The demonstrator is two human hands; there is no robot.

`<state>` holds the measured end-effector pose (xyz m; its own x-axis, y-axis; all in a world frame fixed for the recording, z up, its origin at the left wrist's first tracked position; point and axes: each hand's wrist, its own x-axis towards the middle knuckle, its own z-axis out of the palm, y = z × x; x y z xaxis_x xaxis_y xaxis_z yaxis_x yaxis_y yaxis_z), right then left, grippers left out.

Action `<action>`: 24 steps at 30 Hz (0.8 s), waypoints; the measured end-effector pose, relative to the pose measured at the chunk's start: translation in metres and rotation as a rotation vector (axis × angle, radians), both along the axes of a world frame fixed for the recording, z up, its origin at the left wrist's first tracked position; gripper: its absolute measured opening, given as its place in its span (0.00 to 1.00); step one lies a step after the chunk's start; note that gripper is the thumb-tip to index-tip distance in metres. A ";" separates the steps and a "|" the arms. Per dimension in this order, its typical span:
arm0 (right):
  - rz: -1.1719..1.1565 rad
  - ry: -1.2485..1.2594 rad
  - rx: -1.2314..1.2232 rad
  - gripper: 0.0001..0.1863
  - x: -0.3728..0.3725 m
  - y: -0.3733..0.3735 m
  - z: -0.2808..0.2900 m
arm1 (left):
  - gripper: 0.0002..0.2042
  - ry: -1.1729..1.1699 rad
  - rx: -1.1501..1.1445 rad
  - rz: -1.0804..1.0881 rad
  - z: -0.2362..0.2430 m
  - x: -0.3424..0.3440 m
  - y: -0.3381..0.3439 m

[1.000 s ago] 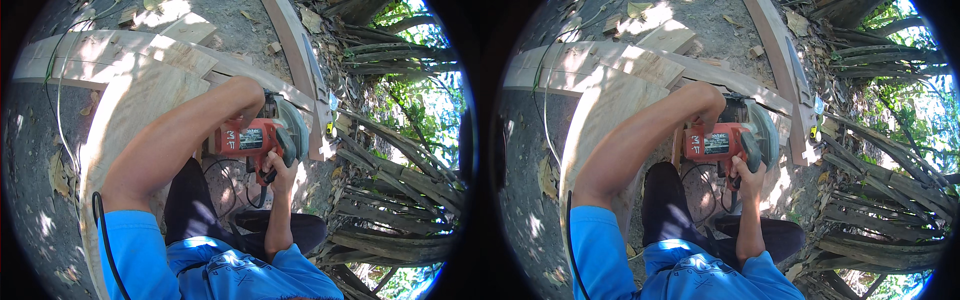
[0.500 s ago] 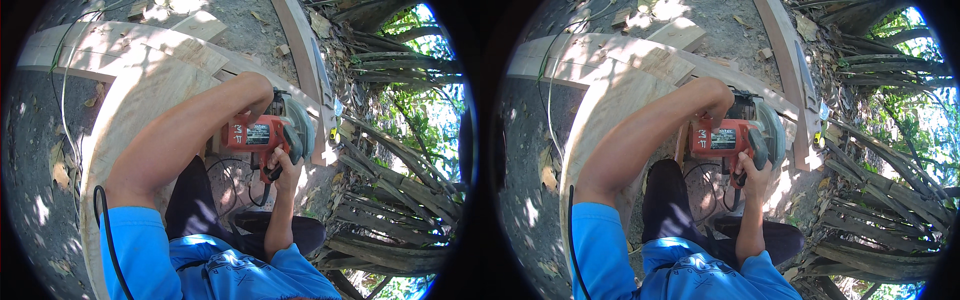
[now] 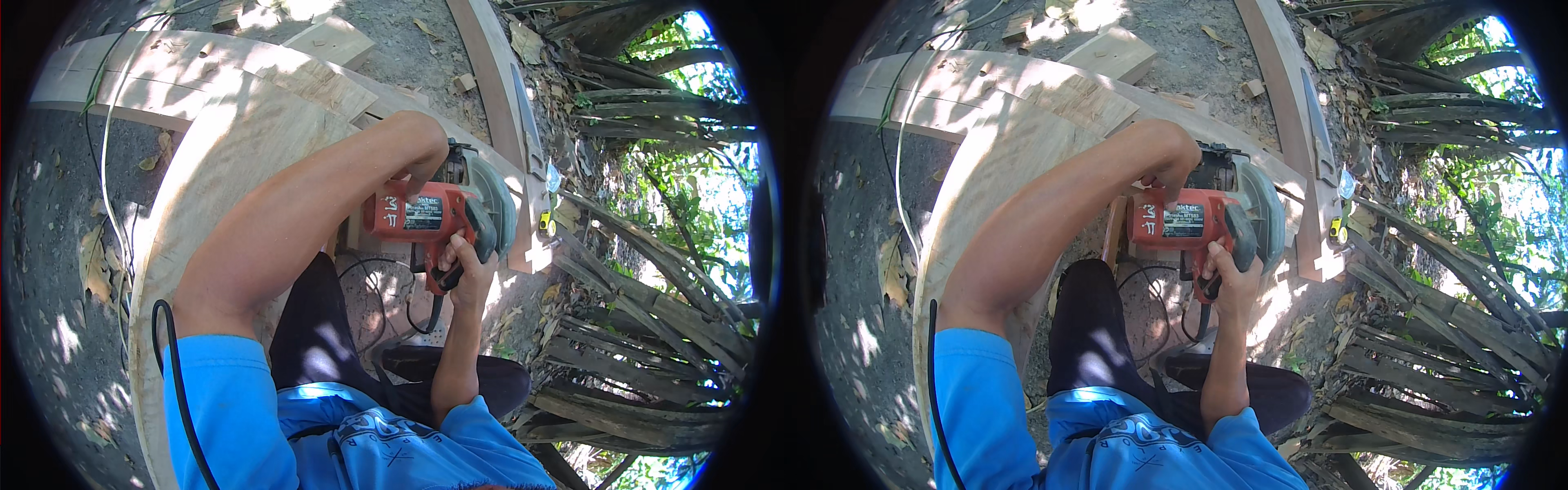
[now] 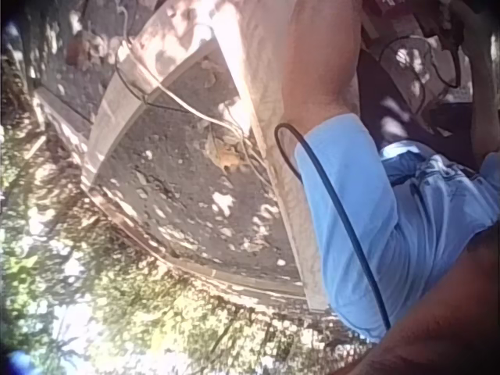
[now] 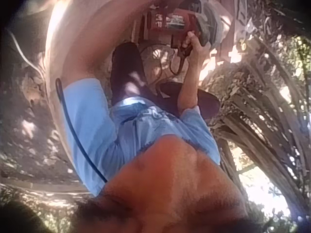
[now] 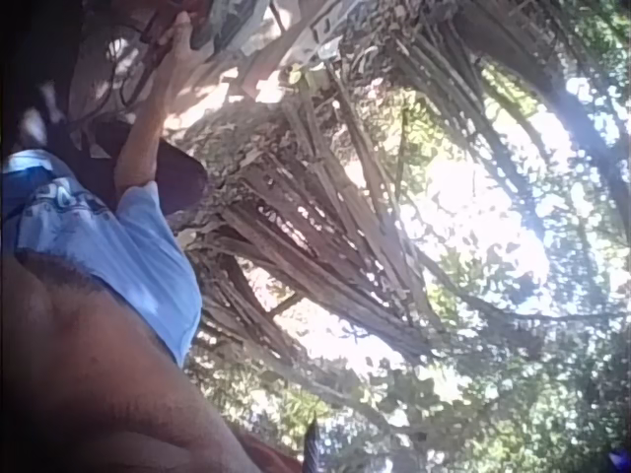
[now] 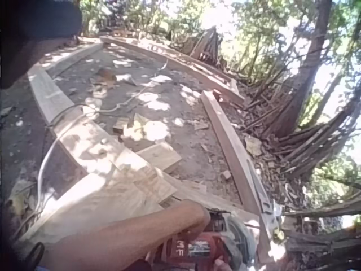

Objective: Cutting and chiseling wood pieces in an outdoor workshop.

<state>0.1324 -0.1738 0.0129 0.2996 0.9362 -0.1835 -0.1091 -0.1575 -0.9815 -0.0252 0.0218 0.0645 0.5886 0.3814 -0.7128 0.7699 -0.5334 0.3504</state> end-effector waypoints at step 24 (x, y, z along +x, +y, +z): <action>0.052 0.013 -0.029 0.13 0.003 0.001 0.005 | 0.26 0.001 -0.045 0.027 0.000 0.002 0.003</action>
<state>0.1352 -0.1728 0.0176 0.2480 0.9447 -0.2144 -0.1127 -0.1916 -0.9750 -0.0235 0.0251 0.0645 0.5775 0.3646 -0.7305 0.7844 -0.4958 0.3727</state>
